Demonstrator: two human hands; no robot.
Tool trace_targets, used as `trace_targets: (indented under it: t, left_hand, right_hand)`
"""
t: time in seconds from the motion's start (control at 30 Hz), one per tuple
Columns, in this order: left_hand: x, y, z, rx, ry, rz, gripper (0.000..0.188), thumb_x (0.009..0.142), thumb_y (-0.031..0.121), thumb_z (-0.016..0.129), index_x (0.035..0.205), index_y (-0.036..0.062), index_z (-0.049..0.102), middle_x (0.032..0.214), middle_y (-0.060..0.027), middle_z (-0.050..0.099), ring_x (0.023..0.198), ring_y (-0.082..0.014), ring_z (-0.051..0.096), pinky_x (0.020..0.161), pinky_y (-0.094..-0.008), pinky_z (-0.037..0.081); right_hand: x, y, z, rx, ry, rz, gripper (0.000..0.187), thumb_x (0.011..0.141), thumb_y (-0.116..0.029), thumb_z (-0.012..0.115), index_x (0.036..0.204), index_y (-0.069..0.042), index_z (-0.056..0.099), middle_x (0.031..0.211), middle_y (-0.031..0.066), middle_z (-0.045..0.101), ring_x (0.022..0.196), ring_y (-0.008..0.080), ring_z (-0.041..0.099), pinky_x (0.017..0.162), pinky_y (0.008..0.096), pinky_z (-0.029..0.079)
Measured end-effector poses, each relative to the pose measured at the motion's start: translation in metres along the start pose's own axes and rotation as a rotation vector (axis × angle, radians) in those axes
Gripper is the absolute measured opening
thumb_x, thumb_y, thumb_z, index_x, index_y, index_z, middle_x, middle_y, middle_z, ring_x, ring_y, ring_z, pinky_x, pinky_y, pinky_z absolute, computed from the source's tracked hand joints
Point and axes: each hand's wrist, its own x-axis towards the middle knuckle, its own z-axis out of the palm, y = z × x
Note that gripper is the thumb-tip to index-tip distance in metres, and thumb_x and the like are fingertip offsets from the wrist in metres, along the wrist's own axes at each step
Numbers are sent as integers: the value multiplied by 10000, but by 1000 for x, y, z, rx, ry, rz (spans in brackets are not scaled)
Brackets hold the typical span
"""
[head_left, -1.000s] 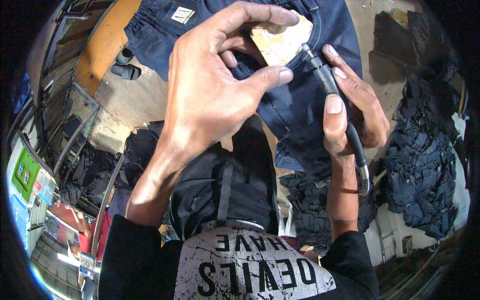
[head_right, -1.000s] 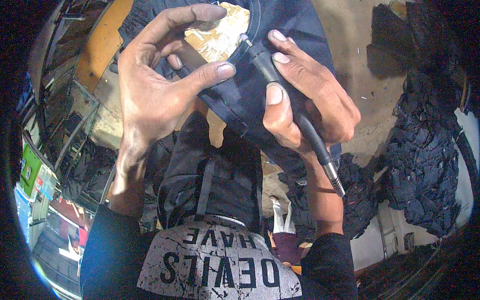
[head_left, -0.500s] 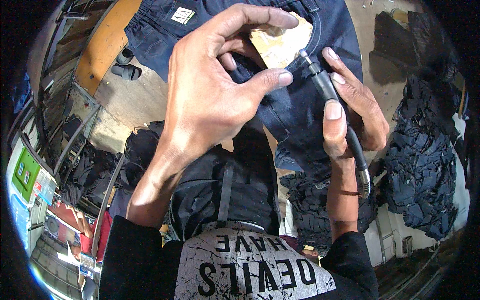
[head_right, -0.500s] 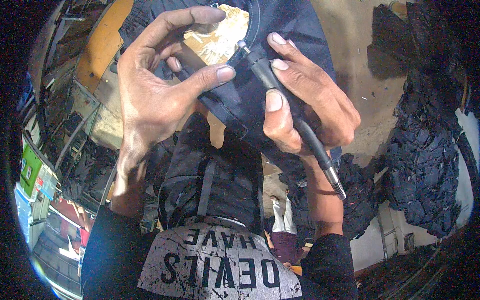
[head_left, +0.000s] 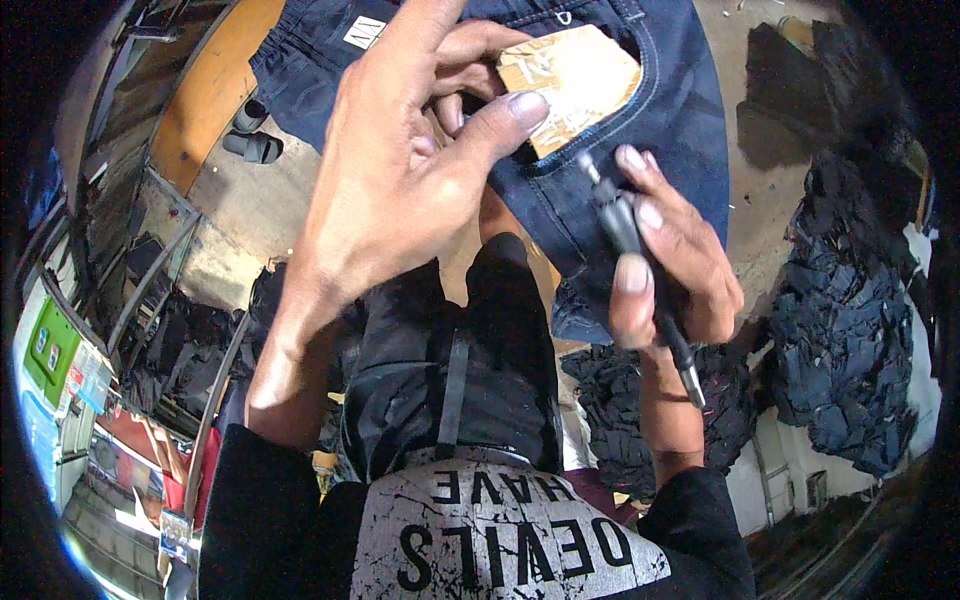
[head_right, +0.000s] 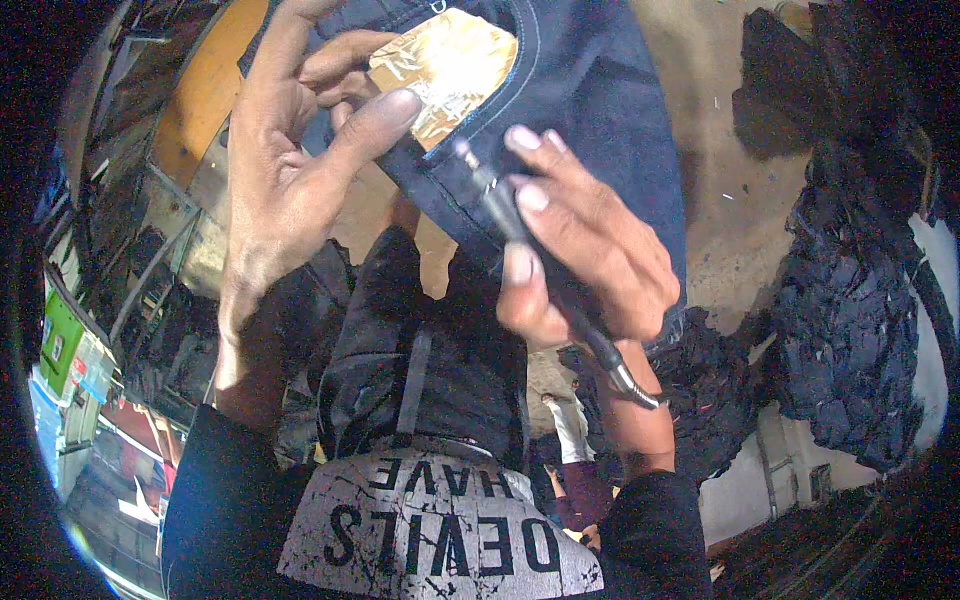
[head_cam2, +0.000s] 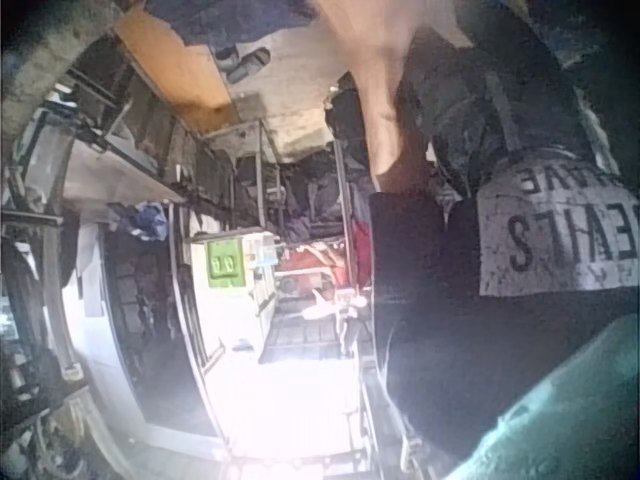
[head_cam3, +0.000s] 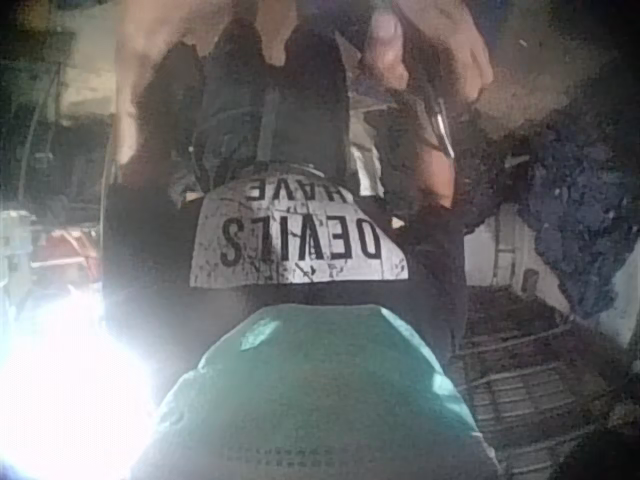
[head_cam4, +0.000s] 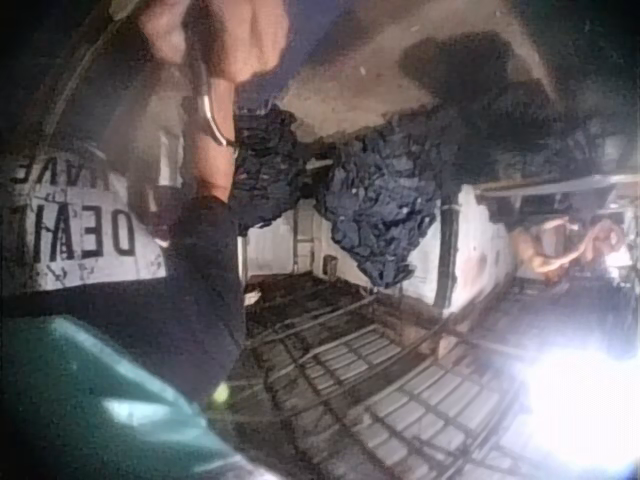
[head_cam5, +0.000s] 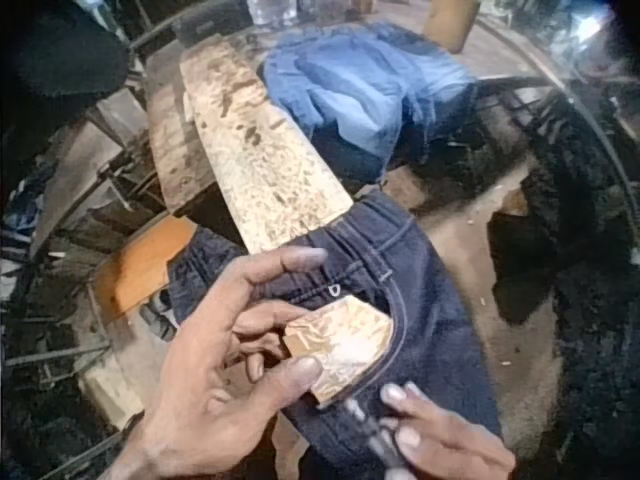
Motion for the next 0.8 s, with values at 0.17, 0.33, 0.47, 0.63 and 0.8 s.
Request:
trace_targets:
  t: [0.17, 0.33, 0.47, 0.63, 0.8]
  left_hand:
    - [-2, 2, -7, 27, -27, 15, 423, 928, -23, 733, 1347, -30, 679, 1264, -149, 748, 1103, -158, 696, 948, -295, 535]
    - [-7, 2, -10, 53, -46, 34, 412, 941, -21, 721, 1351, -32, 679, 1265, -155, 747, 1127, -169, 697, 972, -305, 541]
    - [-6, -2, -11, 42, -67, 42, 424, 943, -17, 716, 1364, -36, 675, 1285, -168, 744, 1162, -185, 696, 1008, -324, 541]
    - [-1, -8, -10, 4, -65, 77, 413, 947, 0, 715, 1356, -36, 675, 1280, -171, 742, 1163, -190, 694, 1016, -341, 539]
    - [-11, 2, -13, 38, -65, 45, 413, 944, 7, 718, 1352, -36, 672, 1270, -168, 742, 1161, -195, 693, 1012, -344, 540]
  right_hand:
    - [-1, 8, 5, -45, 72, -7, 235, 919, -65, 654, 1101, 79, 685, 1046, 314, 751, 1112, 476, 747, 1016, 607, 575]
    - [-1, 4, 5, -113, 34, -6, 255, 899, -64, 686, 1108, 81, 704, 1075, 317, 753, 1127, 462, 747, 1035, 594, 569]
    - [-1, -1, 5, -168, -31, 68, 261, 1020, -160, 617, 1156, 60, 647, 1213, 391, 705, 1222, 472, 697, 1100, 580, 515]
    - [0, -1, 7, -176, -51, 30, 269, 1015, -170, 634, 1153, 61, 657, 1208, 388, 708, 1210, 470, 704, 1099, 580, 517]
    - [0, 0, 8, -190, -57, 18, 271, 1016, -175, 638, 1155, 57, 660, 1195, 387, 712, 1199, 472, 710, 1095, 602, 513]
